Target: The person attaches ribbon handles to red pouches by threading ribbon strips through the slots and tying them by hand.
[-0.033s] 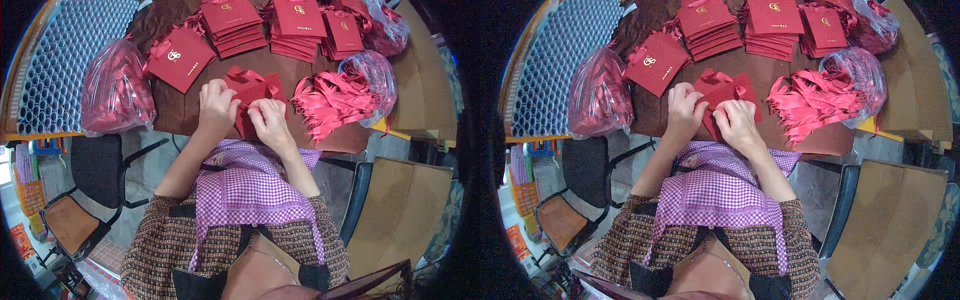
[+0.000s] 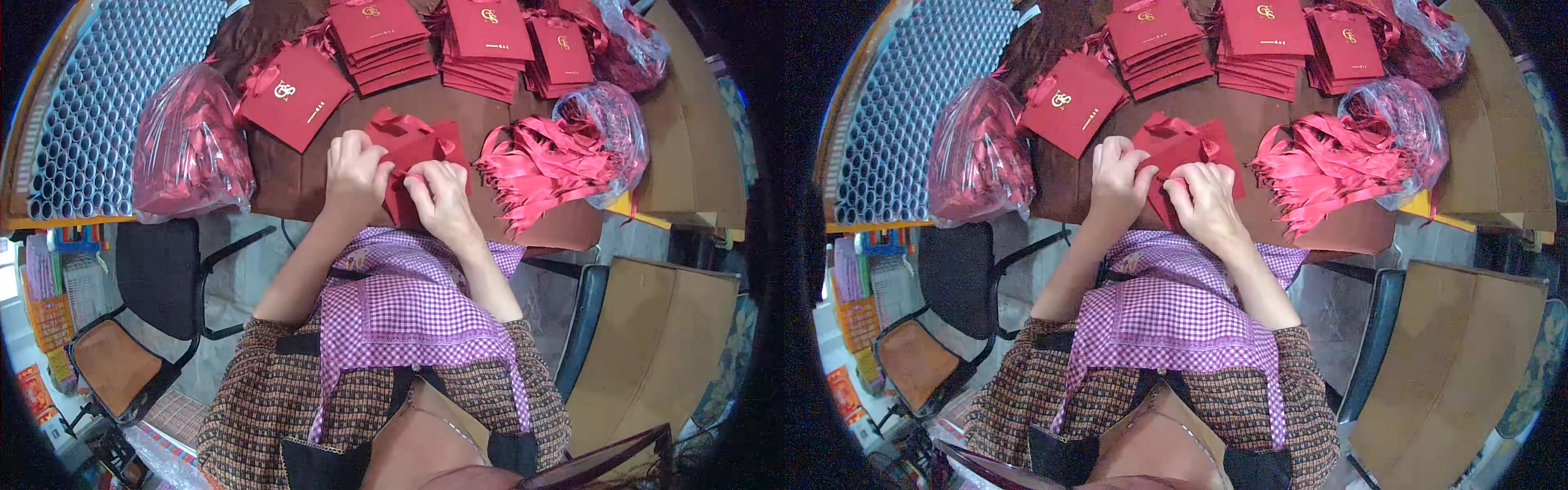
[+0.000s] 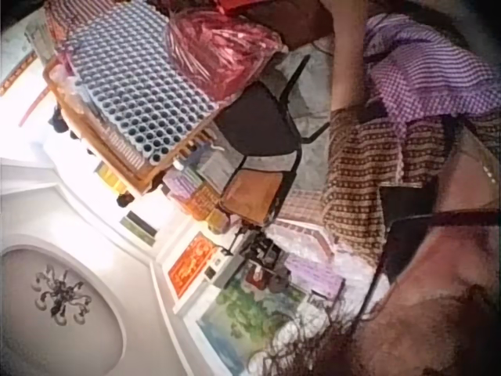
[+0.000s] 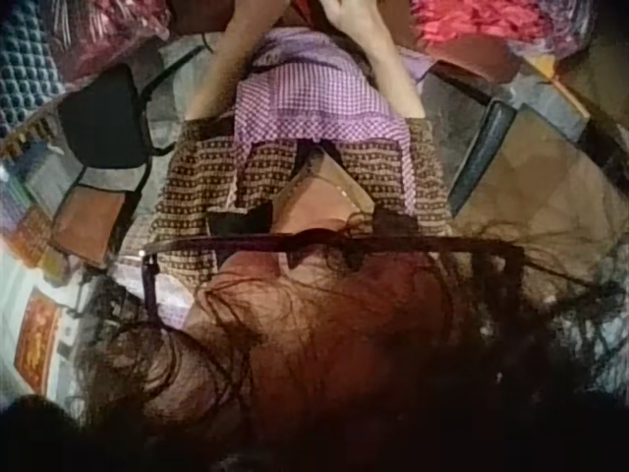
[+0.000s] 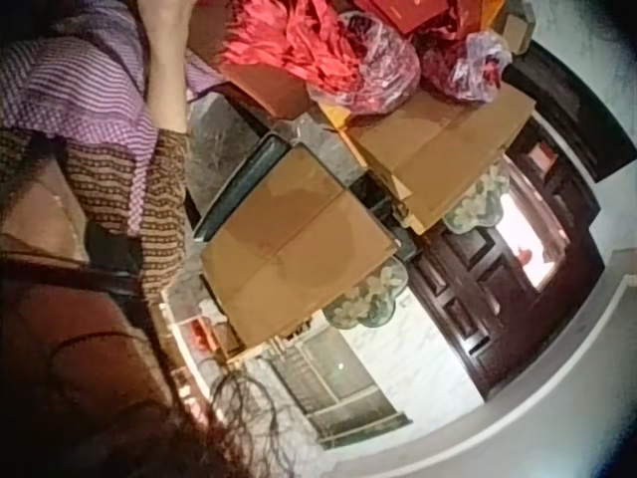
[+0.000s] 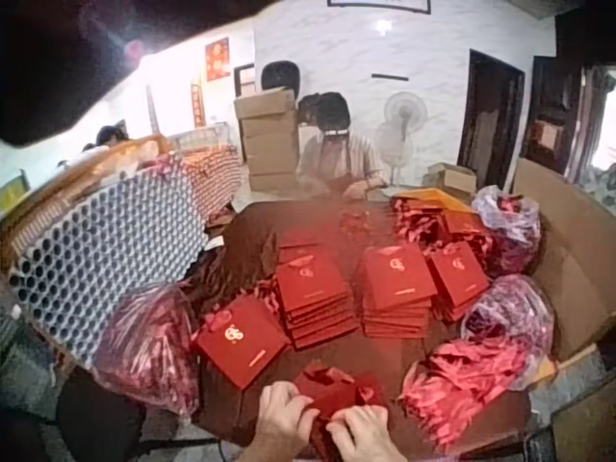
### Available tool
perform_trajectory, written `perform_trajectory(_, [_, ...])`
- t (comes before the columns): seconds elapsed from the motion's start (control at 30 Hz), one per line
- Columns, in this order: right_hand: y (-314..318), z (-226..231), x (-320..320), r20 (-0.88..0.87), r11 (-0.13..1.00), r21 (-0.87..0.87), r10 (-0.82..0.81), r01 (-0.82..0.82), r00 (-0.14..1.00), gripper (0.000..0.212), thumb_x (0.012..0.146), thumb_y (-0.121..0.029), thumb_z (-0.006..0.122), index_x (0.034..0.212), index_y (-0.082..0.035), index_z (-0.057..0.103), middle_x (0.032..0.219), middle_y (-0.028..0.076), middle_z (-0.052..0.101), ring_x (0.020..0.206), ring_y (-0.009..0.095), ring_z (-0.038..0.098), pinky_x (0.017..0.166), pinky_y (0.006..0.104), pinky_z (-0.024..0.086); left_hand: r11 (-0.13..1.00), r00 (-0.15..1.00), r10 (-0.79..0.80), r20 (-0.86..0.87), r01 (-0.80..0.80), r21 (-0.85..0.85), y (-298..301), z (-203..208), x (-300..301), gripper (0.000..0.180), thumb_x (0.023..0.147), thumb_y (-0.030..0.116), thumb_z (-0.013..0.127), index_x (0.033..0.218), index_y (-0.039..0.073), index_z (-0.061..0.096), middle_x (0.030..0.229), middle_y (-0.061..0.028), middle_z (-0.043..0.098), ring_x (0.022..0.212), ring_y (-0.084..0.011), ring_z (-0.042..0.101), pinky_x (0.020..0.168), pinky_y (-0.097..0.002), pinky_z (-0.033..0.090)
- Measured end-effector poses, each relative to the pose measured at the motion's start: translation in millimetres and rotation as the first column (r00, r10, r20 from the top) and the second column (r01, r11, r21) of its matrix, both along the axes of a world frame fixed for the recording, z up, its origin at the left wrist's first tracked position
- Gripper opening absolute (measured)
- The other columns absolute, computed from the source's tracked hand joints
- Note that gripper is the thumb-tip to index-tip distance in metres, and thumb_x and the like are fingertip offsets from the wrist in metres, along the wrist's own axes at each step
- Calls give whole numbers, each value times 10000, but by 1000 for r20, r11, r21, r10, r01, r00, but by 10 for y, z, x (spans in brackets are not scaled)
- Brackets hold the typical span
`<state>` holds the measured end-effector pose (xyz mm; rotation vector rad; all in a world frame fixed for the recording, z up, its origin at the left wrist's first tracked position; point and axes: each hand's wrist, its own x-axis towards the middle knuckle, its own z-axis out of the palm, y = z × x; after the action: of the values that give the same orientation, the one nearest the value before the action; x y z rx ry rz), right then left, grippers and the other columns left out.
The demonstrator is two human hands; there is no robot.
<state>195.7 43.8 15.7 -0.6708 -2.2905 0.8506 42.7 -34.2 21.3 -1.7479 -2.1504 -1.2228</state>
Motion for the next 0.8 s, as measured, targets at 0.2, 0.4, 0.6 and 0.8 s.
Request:
perform_trajectory(0.2, [57, -153, -59, -75, 997, -21, -72, 71, 995, 73, 831, -141, 626, 832, -70, 638, 783, 52, 640, 790, 224, 587, 841, 382, 348, 991, 936, -105, 336, 127, -45, 15, -152, -117, 174, 740, 13, 696, 889, -57, 639, 878, -105, 550, 789, -214, 553, 718, -305, 461])
perform_trajectory(0.4, [46, -209, -95, -64, 983, 135, -115, 123, 991, 58, 814, -133, 651, 821, -77, 638, 773, 49, 637, 779, 216, 582, 837, 395, 344, 971, 809, -83, 582, 197, -136, 7, -178, -121, 174, 786, 24, 668, 936, -61, 645, 851, -68, 552, 756, -124, 535, 675, -251, 440])
perform_trajectory(0.6, [45, -225, -123, -62, 968, 209, -127, 137, 990, 85, 812, -146, 658, 790, -76, 616, 752, 49, 621, 770, 226, 564, 829, 411, 340, 973, 818, -55, 573, 173, -154, 5, -168, -76, 182, 783, 35, 678, 945, -39, 643, 846, -43, 543, 724, -100, 510, 660, -235, 437])
perform_trajectory(0.8, [21, -223, -149, -48, 951, 272, -139, 147, 989, 111, 807, -141, 652, 757, -71, 582, 723, 62, 598, 749, 234, 551, 832, 420, 345, 978, 839, -77, 539, 170, -125, 5, -215, -79, 156, 780, 30, 677, 917, -32, 635, 843, -39, 543, 700, -101, 503, 642, -238, 440])
